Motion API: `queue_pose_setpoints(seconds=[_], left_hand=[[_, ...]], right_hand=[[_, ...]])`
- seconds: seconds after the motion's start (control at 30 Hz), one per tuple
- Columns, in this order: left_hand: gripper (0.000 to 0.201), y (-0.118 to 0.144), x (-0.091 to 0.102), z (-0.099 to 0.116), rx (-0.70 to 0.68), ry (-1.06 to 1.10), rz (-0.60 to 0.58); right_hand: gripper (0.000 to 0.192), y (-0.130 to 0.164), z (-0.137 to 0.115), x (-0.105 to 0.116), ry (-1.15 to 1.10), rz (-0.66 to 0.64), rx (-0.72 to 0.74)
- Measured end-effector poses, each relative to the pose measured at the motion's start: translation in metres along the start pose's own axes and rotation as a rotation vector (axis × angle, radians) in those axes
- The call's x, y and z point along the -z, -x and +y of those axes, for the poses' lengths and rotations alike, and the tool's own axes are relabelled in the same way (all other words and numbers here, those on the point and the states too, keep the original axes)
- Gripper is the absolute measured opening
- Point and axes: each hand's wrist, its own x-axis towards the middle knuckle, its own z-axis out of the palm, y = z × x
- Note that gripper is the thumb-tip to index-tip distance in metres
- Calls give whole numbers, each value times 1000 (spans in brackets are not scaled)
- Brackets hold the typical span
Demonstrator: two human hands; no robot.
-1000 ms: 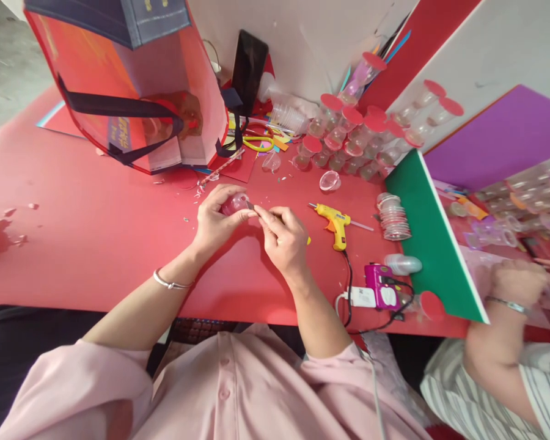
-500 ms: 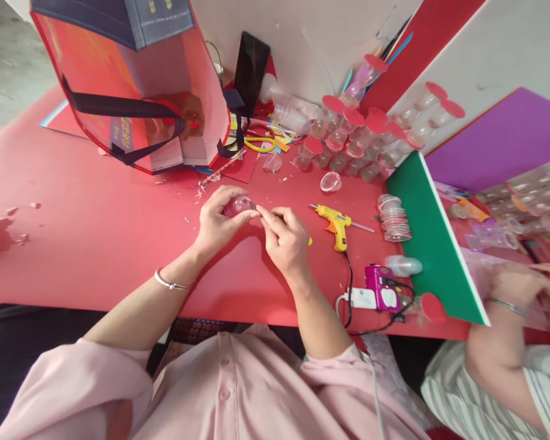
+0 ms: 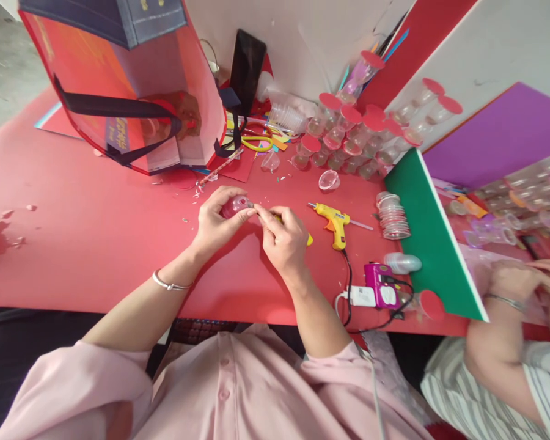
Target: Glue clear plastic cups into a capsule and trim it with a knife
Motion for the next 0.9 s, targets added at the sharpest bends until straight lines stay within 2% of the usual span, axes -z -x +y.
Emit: queue_pose_setpoints(seconds=[0.2,0.33,0.43,0.63,0.7,0.8,0.9], left_hand=[[49,0,0,-10,97,102,-1],[23,0,2,-12,180,114,-18],[13,-1,3,-8,254,117,15],[42,-3,1,-3,318,190,22],[44,-3,1,-3,330,255,-1],[44,-2,0,-4,411,365,-96],[36,0,-1,-4,476,431,-128]], right_hand=[[35,-1,1,1,58,53,-17],[36,-1,0,0,42,25,-18],[36,-1,0,0,43,22,-32],[38,0,1,0,63,-28,-28],[40,1,2,-1,62,-33,-17],[39,0,2,0,72,-19,27],[35,-1,1,1,83,-15,79]])
